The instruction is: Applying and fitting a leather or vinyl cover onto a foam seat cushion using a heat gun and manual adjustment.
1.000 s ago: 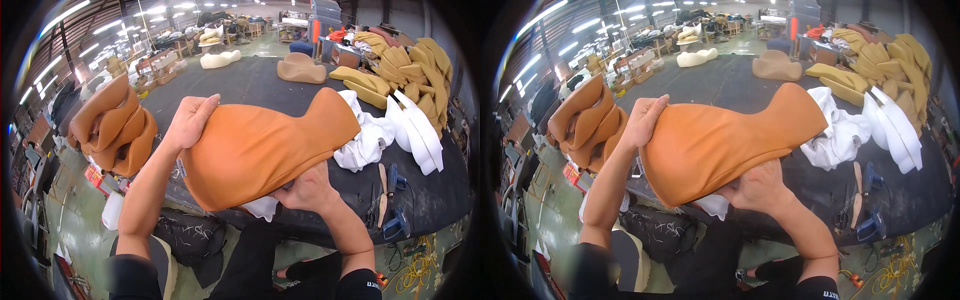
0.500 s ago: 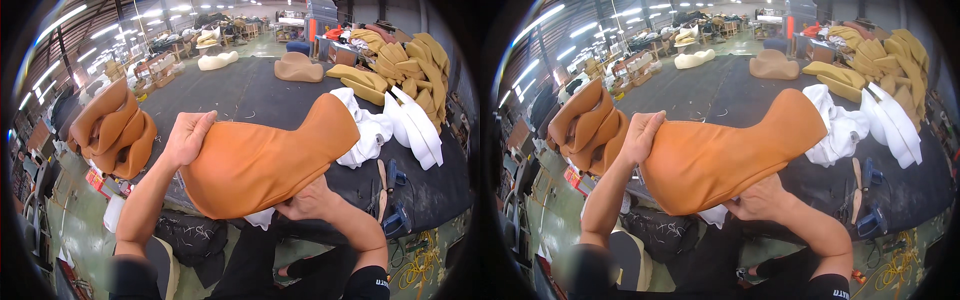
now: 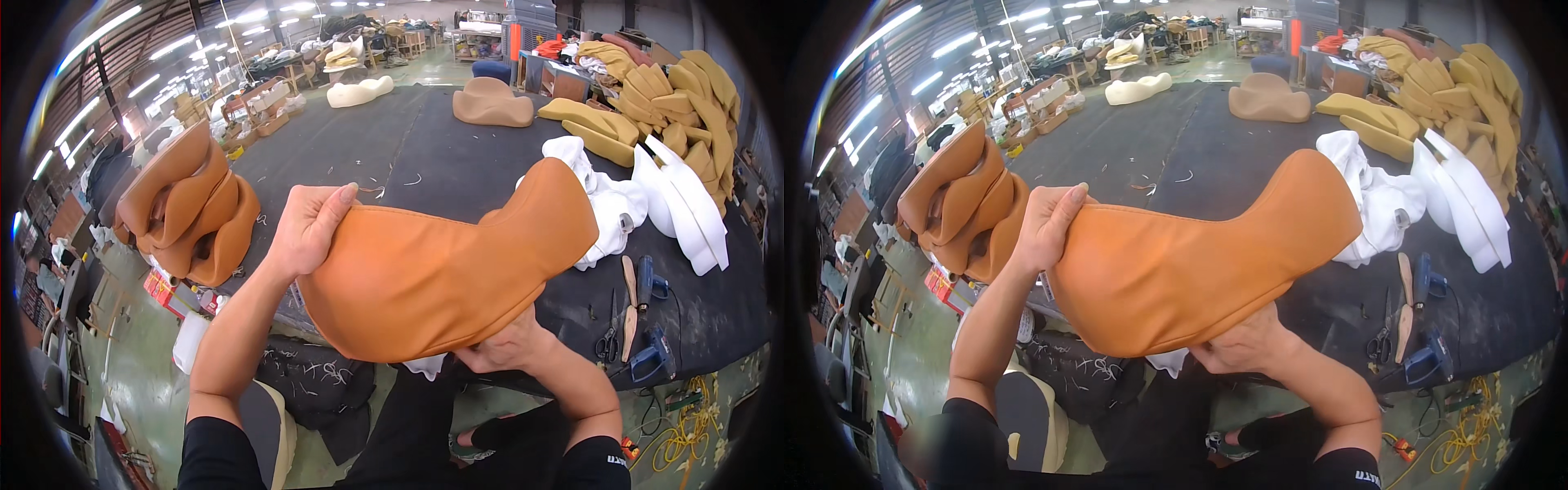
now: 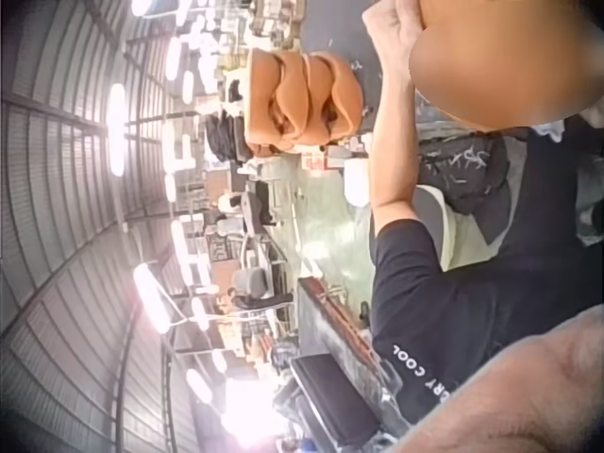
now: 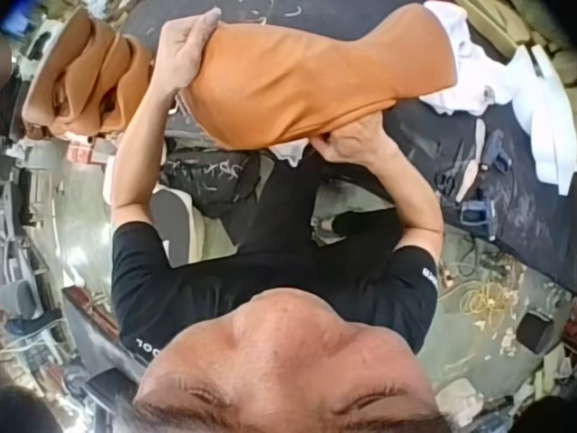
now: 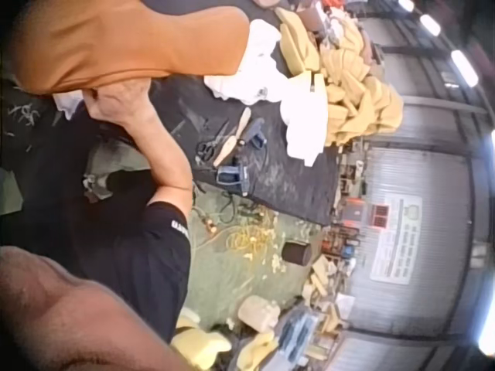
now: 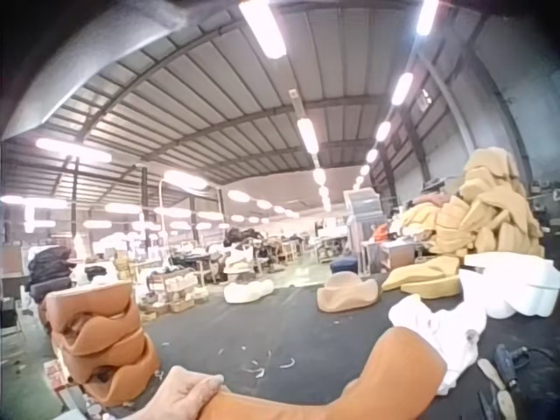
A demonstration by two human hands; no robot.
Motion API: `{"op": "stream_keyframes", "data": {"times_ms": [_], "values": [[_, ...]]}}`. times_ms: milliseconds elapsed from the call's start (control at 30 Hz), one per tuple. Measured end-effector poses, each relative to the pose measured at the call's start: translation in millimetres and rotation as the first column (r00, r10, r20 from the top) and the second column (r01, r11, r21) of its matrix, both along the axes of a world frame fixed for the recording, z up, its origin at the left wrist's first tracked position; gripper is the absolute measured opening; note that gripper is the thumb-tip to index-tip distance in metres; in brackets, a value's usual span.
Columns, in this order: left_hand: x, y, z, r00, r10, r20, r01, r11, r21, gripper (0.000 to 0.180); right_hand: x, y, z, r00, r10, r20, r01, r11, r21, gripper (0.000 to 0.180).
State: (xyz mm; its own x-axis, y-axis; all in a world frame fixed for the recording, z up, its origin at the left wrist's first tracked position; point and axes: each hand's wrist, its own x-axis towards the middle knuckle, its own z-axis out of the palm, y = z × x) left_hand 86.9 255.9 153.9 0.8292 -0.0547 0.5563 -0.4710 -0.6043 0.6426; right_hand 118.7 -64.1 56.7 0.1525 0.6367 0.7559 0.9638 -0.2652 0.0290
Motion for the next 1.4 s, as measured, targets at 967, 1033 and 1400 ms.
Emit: {"op": "stream_keyframes", "data": {"times_ms": [967, 1033, 1400], "values": [[-13.6, -4.1, -4.6, 0.994, -0.048, -0.094, 0.044, 0.998, -0.044, 0.052, -10.8, -13.6, -16.2, 0.991, 0.133, -0.033, -0.137, 0.978, -0.156, 0.048], [-15.8, -2.0, -5.3, 0.995, -0.045, -0.094, 0.042, 0.999, -0.035, 0.052, -8.5, -14.6, -18.7, 0.977, 0.203, -0.060, -0.210, 0.966, -0.151, 0.047], [-15.5, 9.1, -13.7, 0.998, 0.060, -0.015, -0.062, 0.992, -0.112, 0.043, 15.7, -21.4, -25.9, 0.912, 0.405, 0.066, -0.361, 0.868, -0.342, 0.043]]}}
